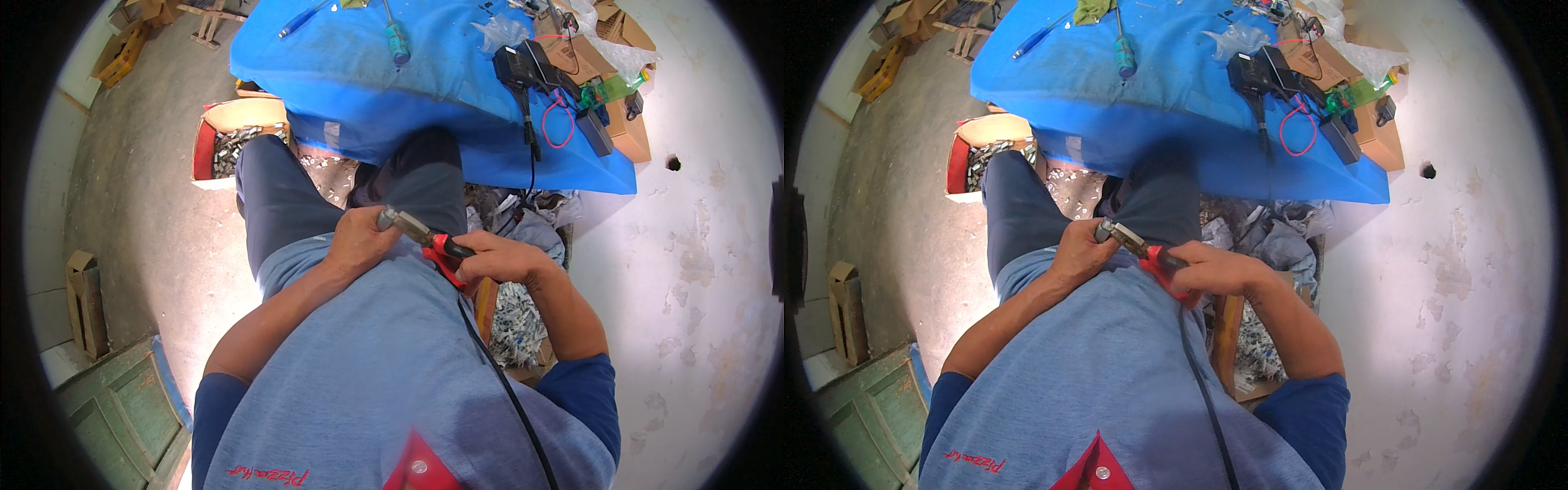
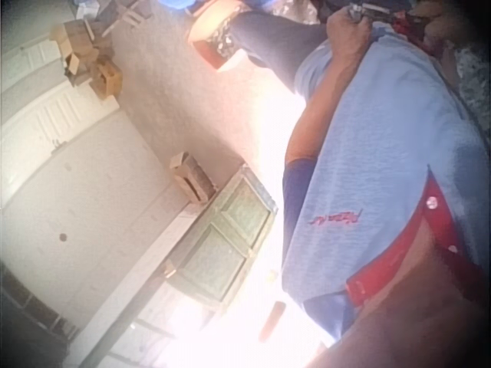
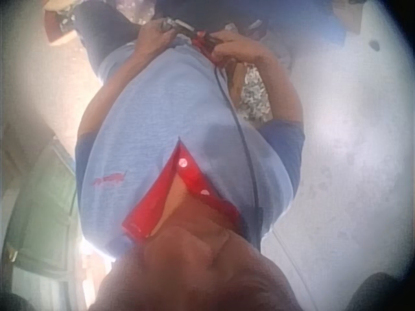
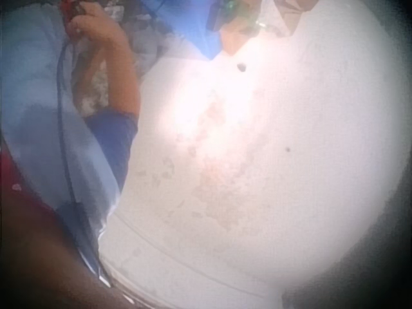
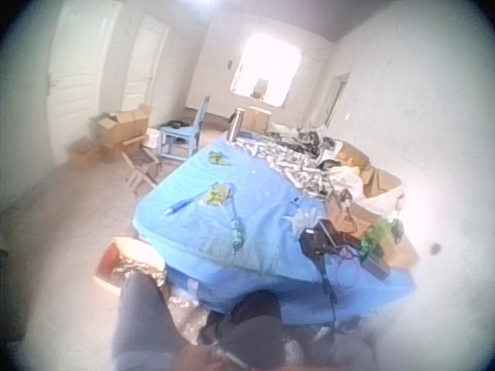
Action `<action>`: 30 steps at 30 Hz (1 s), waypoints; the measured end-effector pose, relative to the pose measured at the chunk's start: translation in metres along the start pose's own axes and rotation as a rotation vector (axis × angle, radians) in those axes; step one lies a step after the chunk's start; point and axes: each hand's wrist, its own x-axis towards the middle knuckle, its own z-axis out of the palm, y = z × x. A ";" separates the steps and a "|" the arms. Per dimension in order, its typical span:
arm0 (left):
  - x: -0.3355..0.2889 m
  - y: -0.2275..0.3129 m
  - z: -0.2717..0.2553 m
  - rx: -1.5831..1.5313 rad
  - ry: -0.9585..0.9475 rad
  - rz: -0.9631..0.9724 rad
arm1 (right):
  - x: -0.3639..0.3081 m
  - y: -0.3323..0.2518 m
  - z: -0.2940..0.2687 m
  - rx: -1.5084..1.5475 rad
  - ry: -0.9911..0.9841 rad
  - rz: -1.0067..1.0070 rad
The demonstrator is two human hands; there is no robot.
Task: The person uses pliers to manipulate and squeeze a metal cylindrical component while holding it in their hands. They repeatedly adjust the tool to secure parts of the component before placing it down on a work table.
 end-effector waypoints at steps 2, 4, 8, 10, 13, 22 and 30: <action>0.000 -0.006 0.003 0.007 0.039 0.058 | 0.000 0.001 0.000 0.002 0.012 0.003; 0.000 -0.007 0.004 0.046 0.032 0.054 | -0.002 -0.001 0.000 0.001 0.017 0.009; 0.000 -0.002 0.002 0.066 0.009 -0.001 | -0.005 -0.007 0.000 0.003 0.013 0.030; 0.000 -0.002 0.002 0.072 0.003 0.001 | -0.005 -0.007 0.000 0.005 0.016 0.038; 0.000 -0.001 0.002 0.078 0.003 0.009 | -0.006 -0.006 0.000 0.008 0.011 0.045; 0.000 0.000 0.003 0.059 0.019 0.035 | -0.001 0.007 -0.007 0.107 -0.024 0.052; 0.000 -0.001 0.003 0.070 -0.022 0.009 | -0.006 -0.006 -0.009 0.171 -0.021 0.051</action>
